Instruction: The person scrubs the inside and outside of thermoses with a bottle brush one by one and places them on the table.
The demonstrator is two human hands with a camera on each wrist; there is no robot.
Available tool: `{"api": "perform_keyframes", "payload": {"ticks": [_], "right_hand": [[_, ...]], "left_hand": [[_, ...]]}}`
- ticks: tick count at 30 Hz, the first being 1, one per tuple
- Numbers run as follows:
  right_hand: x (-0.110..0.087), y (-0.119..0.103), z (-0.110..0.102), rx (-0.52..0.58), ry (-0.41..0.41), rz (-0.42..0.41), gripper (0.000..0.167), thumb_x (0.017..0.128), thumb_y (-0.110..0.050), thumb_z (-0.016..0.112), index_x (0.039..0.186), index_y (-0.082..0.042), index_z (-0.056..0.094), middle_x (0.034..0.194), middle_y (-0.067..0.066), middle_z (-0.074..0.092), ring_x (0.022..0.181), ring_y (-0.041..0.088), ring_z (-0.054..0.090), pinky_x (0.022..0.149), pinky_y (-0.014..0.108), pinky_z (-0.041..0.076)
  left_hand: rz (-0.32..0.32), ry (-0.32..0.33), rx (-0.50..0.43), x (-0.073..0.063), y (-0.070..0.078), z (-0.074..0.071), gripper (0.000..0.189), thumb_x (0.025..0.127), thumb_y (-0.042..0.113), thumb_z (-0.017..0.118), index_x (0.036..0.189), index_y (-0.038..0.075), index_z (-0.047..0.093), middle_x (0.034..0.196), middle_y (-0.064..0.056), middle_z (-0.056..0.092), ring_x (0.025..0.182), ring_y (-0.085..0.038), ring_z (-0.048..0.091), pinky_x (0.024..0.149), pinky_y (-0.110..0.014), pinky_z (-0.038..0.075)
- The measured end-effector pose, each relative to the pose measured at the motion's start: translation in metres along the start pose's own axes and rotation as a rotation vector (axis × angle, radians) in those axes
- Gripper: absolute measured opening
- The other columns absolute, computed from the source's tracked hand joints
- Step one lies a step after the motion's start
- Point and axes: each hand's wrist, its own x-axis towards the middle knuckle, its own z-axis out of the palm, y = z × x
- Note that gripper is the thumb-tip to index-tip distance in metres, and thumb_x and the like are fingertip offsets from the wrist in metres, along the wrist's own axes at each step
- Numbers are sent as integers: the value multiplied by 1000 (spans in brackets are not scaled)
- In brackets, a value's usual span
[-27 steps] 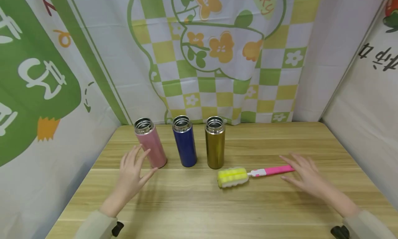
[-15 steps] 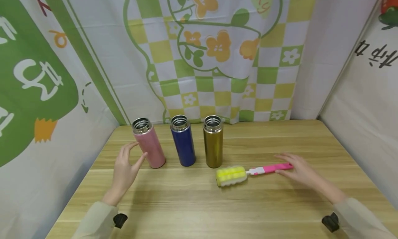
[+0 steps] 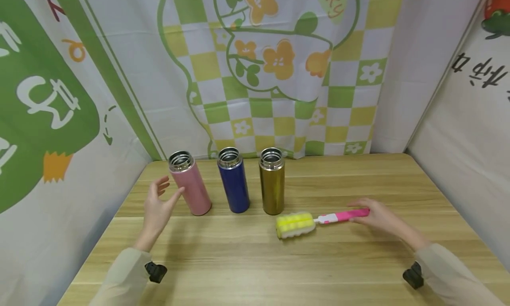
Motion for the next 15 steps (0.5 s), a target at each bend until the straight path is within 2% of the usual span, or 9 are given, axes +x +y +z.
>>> {"api": "perform_keyframes", "payload": {"ticks": [6, 10, 12, 15], "right_hand": [[5, 5, 2, 32, -37, 35, 38, 72, -23, 72, 103, -2, 64, 100, 13, 63, 97, 35, 55, 81, 47, 43], [6, 9, 5, 26, -47, 48, 38, 70, -23, 74, 100, -2, 65, 97, 12, 64, 94, 33, 56, 80, 46, 43], [7, 10, 6, 22, -49, 51, 37, 68, -22, 75, 99, -2, 66, 96, 13, 63, 93, 33, 56, 80, 46, 43], [9, 12, 7, 23, -57, 56, 37, 68, -21, 75, 98, -3, 66, 95, 12, 63, 92, 32, 56, 79, 46, 43]], "left_hand": [[-140, -44, -76, 7, -4, 2, 66, 77, 16, 69, 127, -6, 32, 125, -22, 41, 112, -36, 42, 96, -44, 32], [-164, -60, -139, 9, -12, 4, 71, 77, 22, 69, 129, -3, 29, 125, -25, 41, 113, -38, 41, 96, -46, 31], [-146, -63, -255, 13, -34, 7, 72, 74, 21, 72, 129, 1, 31, 122, -21, 44, 111, -32, 45, 95, -39, 34], [-176, -110, -300, 16, -39, 8, 76, 74, 22, 72, 133, 6, 27, 125, -21, 42, 113, -31, 44, 96, -40, 32]]}}
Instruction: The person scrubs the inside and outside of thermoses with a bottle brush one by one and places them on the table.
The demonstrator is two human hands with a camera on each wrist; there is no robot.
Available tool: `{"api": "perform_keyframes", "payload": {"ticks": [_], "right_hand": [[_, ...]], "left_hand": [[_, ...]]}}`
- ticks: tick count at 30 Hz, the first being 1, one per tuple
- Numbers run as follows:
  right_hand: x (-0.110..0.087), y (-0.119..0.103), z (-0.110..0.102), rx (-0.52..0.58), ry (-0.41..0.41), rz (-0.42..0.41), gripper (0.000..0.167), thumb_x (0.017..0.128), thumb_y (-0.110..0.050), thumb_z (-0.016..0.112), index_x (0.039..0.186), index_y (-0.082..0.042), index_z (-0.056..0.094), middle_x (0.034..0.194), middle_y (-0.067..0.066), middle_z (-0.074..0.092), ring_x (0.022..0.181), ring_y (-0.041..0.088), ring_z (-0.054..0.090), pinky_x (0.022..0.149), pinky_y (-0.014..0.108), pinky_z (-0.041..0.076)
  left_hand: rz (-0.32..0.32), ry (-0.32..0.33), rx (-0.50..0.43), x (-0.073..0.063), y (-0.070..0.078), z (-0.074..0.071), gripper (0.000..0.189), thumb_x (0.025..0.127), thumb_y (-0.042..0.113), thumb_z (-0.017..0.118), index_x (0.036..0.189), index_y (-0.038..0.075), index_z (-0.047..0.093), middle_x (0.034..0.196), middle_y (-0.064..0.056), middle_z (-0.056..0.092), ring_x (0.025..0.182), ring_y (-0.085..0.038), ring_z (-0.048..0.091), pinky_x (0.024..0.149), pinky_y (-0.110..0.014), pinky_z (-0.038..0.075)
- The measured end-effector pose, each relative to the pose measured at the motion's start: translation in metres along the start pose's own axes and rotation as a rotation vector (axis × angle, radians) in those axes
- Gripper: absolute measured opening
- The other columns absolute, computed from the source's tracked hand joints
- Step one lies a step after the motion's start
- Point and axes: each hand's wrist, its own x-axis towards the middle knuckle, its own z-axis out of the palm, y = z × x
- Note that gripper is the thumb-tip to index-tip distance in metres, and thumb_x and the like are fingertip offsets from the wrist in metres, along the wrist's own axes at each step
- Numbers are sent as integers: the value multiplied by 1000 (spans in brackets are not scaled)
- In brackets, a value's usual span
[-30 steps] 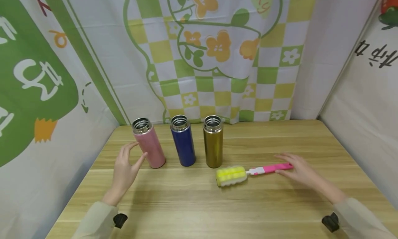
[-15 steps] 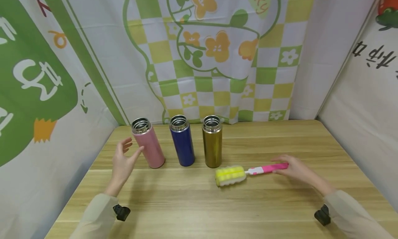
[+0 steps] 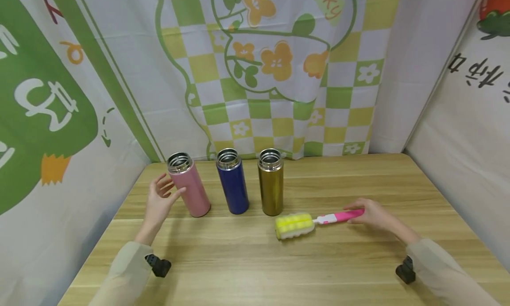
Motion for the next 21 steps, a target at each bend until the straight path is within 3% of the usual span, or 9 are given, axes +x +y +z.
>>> {"api": "perform_keyframes", "payload": {"ticks": [2, 4, 9, 14, 21], "right_hand": [[1, 0, 0, 7, -8, 2, 37, 68, -21, 75, 98, -3, 66, 95, 12, 62, 91, 31, 56, 79, 45, 43], [2, 1, 0, 16, -16, 4, 37, 67, -21, 76, 98, -3, 67, 94, 10, 63, 90, 30, 56, 78, 43, 44], [4, 2, 1, 35, -44, 12, 35, 67, -18, 76, 98, -3, 66, 93, 10, 62, 89, 29, 56, 77, 41, 44], [6, 4, 4, 47, -54, 24, 31, 68, -12, 74, 97, -3, 66, 96, 14, 62, 91, 33, 55, 79, 46, 43], [7, 7, 7, 60, -48, 32, 29, 68, -7, 73, 96, -3, 67, 95, 14, 63, 92, 33, 56, 78, 44, 44]], "left_hand": [[-32, -27, -25, 2, -1, 0, 79, 74, 21, 72, 135, 7, 24, 126, -21, 40, 115, -31, 42, 97, -42, 30], [-92, -54, 39, -2, 16, 4, 82, 77, 21, 69, 138, 6, 17, 130, -25, 35, 118, -37, 36, 98, -50, 25], [-163, -76, -3, 1, 19, 7, 83, 78, 11, 67, 140, 7, 12, 134, -23, 31, 120, -35, 34, 99, -47, 26], [-208, -76, -15, 3, 19, 10, 86, 77, 14, 68, 141, 8, 11, 136, -22, 31, 120, -32, 34, 99, -42, 29], [-238, -49, 6, 6, 16, 17, 87, 76, 17, 69, 141, 8, 12, 132, -18, 36, 116, -28, 39, 96, -38, 33]]}}
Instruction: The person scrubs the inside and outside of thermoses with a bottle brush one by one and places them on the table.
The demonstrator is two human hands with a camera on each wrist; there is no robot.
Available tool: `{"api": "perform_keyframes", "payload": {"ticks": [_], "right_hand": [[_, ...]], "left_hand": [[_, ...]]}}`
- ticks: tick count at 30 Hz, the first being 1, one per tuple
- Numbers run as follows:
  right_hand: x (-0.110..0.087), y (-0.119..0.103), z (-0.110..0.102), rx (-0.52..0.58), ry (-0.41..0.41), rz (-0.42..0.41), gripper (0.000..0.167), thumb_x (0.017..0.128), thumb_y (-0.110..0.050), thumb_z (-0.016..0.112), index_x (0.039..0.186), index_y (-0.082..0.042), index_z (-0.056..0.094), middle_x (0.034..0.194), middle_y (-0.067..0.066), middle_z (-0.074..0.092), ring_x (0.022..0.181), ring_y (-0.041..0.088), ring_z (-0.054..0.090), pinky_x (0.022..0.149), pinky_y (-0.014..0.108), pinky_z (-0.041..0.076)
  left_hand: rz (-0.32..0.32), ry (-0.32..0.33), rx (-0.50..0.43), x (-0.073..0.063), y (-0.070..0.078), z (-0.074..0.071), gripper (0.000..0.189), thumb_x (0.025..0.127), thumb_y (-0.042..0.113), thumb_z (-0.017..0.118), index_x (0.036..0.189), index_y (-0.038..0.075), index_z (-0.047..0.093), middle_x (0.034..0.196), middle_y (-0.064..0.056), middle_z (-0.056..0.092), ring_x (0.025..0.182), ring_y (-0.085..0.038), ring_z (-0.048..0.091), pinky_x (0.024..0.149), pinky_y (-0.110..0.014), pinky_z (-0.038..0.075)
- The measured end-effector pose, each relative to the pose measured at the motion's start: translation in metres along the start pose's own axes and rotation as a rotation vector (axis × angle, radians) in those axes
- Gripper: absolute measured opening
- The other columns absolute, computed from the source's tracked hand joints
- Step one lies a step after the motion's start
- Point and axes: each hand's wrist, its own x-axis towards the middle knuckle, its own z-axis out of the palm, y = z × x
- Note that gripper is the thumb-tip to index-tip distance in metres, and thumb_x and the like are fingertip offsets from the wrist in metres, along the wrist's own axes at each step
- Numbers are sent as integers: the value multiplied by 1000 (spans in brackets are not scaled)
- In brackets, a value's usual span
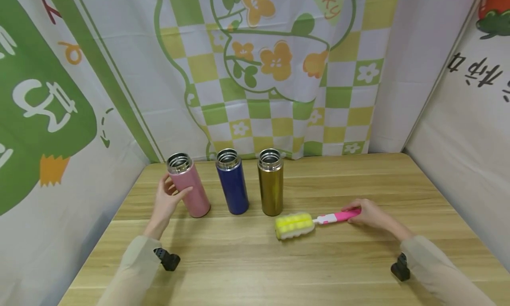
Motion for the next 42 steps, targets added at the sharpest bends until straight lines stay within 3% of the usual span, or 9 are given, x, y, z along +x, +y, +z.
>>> {"api": "perform_keyframes", "payload": {"ticks": [4, 10, 20, 27, 33, 42], "right_hand": [[-1, 0, 0, 4, -5, -8, 29, 68, -6, 73, 96, -3, 67, 95, 14, 63, 91, 32, 56, 77, 43, 44], [-5, -3, -6, 40, -6, 1, 29, 68, -4, 71, 97, -2, 66, 93, 11, 63, 84, 22, 56, 71, 29, 46], [-12, -18, -23, 44, 20, -67, 26, 65, 3, 68, 91, 2, 66, 82, 8, 64, 70, 8, 53, 60, 23, 45], [-15, -34, -33, 40, 12, -60, 25, 64, 8, 65, 89, 3, 65, 77, 8, 63, 62, 5, 51, 54, 22, 45], [-18, -42, -39, 37, 24, -62, 24, 65, 7, 64, 88, 1, 65, 73, 5, 62, 55, 2, 45, 46, 20, 42], [-22, -51, -49, 81, 81, -99, 18, 66, 5, 67, 84, 1, 66, 70, 4, 62, 58, 2, 51, 48, 21, 45]], "left_hand": [[-6, -2, 1, 1, -3, 3, 88, 76, 18, 70, 141, 11, 11, 130, -15, 36, 115, -25, 39, 93, -35, 34], [3, -6, 20, 6, -8, 5, 88, 76, 16, 70, 140, 12, 11, 130, -15, 38, 110, -22, 41, 84, -25, 37], [6, 18, 4, 8, -8, 7, 85, 75, 12, 70, 139, 14, 14, 127, -13, 39, 101, -16, 44, 79, -20, 39], [15, 92, -42, 7, -12, 5, 84, 71, 12, 74, 136, 15, 21, 121, -9, 43, 98, -13, 46, 75, -21, 41], [11, 114, -50, -2, -2, 2, 78, 72, 8, 72, 133, 17, 25, 117, -1, 44, 96, -8, 46, 74, -16, 41], [76, 98, -85, -26, 10, 2, 71, 70, 0, 72, 125, 19, 32, 115, 3, 46, 100, -9, 47, 80, -17, 41]]}}
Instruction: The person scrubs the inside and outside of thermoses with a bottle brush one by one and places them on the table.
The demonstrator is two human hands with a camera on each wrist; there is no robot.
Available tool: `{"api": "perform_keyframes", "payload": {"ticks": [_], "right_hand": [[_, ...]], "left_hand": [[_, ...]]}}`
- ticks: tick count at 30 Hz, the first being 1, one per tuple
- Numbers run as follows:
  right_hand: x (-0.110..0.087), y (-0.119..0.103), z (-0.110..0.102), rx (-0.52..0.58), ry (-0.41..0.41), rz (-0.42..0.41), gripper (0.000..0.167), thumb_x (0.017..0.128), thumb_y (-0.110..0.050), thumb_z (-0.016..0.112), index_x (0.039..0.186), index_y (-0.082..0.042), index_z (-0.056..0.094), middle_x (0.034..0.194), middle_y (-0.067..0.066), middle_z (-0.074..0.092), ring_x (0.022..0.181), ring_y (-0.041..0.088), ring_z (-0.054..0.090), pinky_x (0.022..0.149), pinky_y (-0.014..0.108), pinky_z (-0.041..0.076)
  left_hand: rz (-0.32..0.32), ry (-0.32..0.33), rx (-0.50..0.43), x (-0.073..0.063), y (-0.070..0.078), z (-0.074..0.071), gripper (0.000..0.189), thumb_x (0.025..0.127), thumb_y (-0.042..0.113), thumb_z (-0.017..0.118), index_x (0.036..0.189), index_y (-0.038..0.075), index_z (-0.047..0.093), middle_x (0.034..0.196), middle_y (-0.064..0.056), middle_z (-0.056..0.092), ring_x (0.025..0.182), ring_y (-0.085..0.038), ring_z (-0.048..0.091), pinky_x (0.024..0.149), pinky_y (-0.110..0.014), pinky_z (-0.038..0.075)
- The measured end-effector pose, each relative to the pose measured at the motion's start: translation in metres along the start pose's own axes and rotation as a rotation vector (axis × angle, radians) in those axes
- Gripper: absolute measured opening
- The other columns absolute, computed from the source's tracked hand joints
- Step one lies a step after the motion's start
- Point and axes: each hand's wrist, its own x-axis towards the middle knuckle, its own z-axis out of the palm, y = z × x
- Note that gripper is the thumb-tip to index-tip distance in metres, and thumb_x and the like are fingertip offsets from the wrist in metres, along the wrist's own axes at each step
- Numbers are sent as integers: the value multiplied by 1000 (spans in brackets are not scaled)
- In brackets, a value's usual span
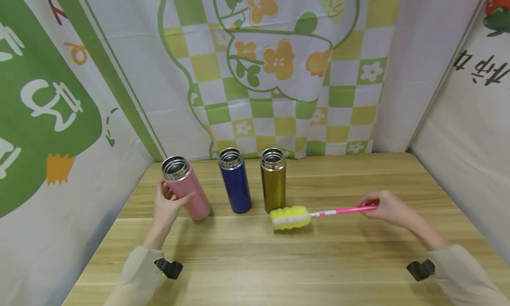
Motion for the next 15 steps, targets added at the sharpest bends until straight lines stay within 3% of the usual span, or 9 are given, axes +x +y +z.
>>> {"api": "perform_keyframes", "payload": {"ticks": [3, 7, 11, 15], "right_hand": [[-2, -1, -3, 46, 35, 15, 14, 69, 2, 68, 83, 0, 66, 72, 5, 63, 61, 2, 53, 50, 22, 46], [-4, -2, -6, 147, 73, 94, 16, 73, -4, 69, 88, 2, 66, 74, 5, 64, 60, 4, 54, 49, 23, 45], [-7, -2, -9, 248, 102, 202, 27, 77, -11, 68, 96, 6, 62, 73, -2, 63, 60, 5, 53, 50, 23, 44], [-8, 10, -5, 329, 170, 225, 26, 78, -12, 67, 100, 2, 62, 74, -6, 63, 64, 6, 55, 55, 23, 45]], "left_hand": [[20, 2, 9, -8, 3, 1, 70, 68, -1, 73, 124, 19, 35, 113, 3, 48, 100, -8, 49, 80, -19, 42], [48, -3, 31, -18, 7, 4, 71, 67, 0, 74, 124, 18, 36, 110, 5, 50, 98, -8, 50, 79, -20, 42], [81, -23, 38, -27, 9, 10, 71, 66, -3, 74, 124, 15, 37, 106, 6, 52, 96, -8, 52, 78, -19, 44], [113, -54, 20, -37, 11, 18, 72, 64, -7, 73, 123, 13, 38, 104, 6, 54, 94, -8, 53, 75, -19, 46]]}}
